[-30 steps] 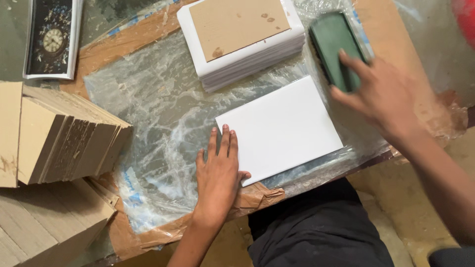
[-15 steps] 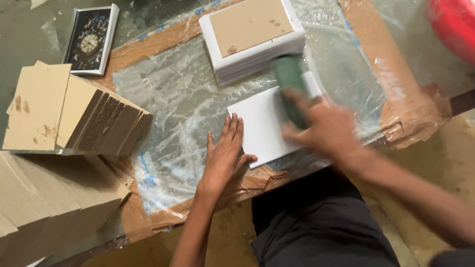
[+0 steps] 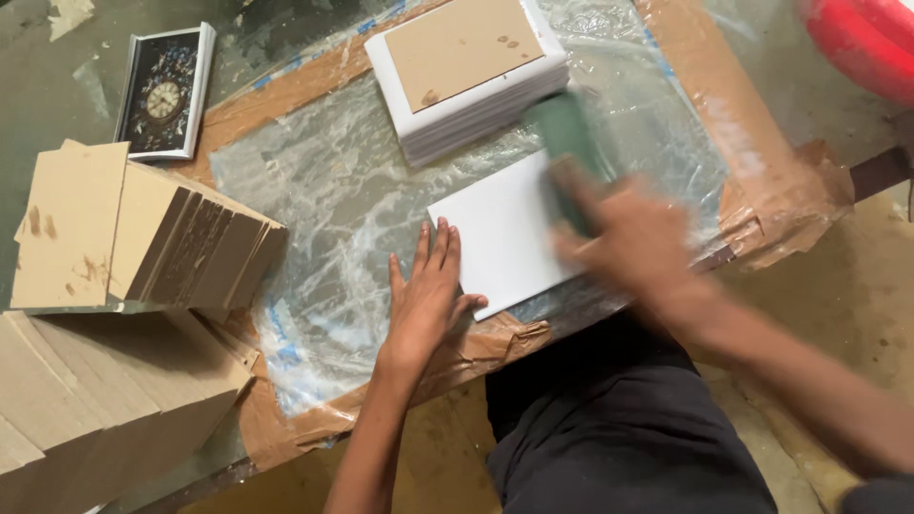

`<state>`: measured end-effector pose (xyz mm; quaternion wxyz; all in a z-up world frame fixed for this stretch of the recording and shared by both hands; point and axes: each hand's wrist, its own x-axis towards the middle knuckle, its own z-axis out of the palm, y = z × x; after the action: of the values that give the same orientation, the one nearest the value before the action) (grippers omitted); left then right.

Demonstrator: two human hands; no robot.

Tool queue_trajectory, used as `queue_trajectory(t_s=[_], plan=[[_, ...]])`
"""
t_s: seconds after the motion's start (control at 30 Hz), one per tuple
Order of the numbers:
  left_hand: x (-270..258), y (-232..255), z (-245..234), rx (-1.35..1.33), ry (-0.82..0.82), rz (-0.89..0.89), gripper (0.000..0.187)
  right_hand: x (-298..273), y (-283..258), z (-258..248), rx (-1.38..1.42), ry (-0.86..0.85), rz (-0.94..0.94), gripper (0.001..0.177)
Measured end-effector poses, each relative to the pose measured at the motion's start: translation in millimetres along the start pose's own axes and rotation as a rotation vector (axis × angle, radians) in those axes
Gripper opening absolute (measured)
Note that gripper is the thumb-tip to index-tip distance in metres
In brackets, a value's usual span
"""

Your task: The person assembles book covers by placing a brown cardboard sheet onto a white book block and pressing it down. They use a green handheld tool to smooth the surface of the cardboard and the book block. The person repeats this process for multiple units, stacking the finished items on the table.

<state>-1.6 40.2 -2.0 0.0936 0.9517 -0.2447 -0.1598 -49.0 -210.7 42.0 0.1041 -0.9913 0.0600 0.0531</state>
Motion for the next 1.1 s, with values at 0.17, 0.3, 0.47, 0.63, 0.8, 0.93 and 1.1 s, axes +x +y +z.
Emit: queue_trajectory(t_s=[0.17,0.3,0.47,0.63,0.8,0.93,1.1], plan=[[0.5,6.1,-9.9,0.057,-0.003,-0.010,0.109,-14.3,-1.8,39.3,-0.019,0.004,-0.067,0.089],[-10.1,50.9,-1.5,0.544,0.060,-0.030,0.086,-11.9,91.2,-26.5,-0.416,-0.022,0.280,0.071],[10.6,193.0,51.6,0.109,0.251,0.288,0.051,-15.4,73.7,-89.7,-0.125,0.101,0.227,0.074],[51.9,229.4,82.7,0.240,0.407,0.131,0.056,-7.0,4.4,-46.8,-0.173,-0.136,0.129,0.074],[71.6,211.1,90.0,0.292,0.523,0.056,0.062,-7.9,-106.4,53.3,0.168,0.043,-0.231,0.090],[32.1,219.5,109.0,0.250,0.542,0.124,0.067,-2.5,-166.7,75.3,0.133,-0.090,-0.475,0.087],[-53.6,138.3,72.1,0.059,0.460,0.257,0.070,35.0,-49.9,42.3,0.380,-0.145,-0.154,0.070]])
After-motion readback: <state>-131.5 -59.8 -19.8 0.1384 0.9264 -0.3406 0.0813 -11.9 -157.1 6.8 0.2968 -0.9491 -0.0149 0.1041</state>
